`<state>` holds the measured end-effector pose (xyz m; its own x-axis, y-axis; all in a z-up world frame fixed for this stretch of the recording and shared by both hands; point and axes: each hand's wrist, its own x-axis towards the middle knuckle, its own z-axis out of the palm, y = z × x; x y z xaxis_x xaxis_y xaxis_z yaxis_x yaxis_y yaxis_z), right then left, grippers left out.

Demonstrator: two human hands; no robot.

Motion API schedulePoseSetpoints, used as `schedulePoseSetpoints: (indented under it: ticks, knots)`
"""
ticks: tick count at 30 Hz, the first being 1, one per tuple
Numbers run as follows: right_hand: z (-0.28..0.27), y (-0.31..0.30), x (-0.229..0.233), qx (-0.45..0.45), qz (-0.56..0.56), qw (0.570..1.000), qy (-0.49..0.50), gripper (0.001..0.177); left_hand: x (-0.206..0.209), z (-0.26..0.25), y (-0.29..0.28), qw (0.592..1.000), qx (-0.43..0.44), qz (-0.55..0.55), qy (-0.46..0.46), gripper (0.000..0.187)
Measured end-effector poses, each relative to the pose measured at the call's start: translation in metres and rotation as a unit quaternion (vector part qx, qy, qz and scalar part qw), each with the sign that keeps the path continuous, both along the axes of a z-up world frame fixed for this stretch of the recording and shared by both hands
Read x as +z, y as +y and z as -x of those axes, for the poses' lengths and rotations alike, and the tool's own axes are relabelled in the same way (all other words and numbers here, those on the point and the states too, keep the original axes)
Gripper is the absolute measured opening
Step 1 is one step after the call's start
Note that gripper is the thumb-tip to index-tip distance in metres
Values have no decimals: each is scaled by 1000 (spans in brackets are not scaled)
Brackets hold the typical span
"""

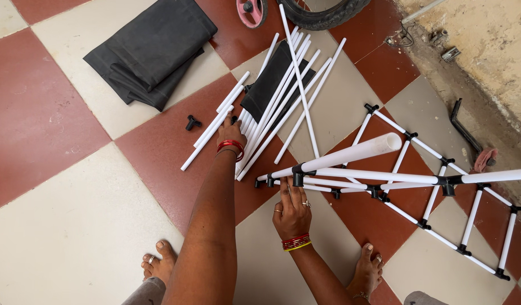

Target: The person assembles a shoe rack frame by inserting plastic pipes into corner connectors by hand.

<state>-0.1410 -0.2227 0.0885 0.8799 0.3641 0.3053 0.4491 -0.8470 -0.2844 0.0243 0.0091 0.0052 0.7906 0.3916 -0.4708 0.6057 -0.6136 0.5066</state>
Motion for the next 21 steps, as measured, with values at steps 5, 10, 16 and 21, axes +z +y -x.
schedulePoseSetpoints:
  ticks: [5, 10, 16, 21]
  knots:
    - [0, -1, 0, 0, -1, 1000, 6, 75, -27, -4, -2, 1000, -1, 6, -25, 56]
    - [-1, -1, 0, -3, 1, 1000, 7, 75, -60, 0, 1, 994, 12, 3, -109, 45]
    - [6, 0, 5, -15, 15, 998, 63, 82, -41, 33, -2, 970, 111, 51, -211, 32]
    - [7, 3, 19, -13, 59, 992, 106, 96, -6, 68, -9, 950, 159, 94, -251, 16]
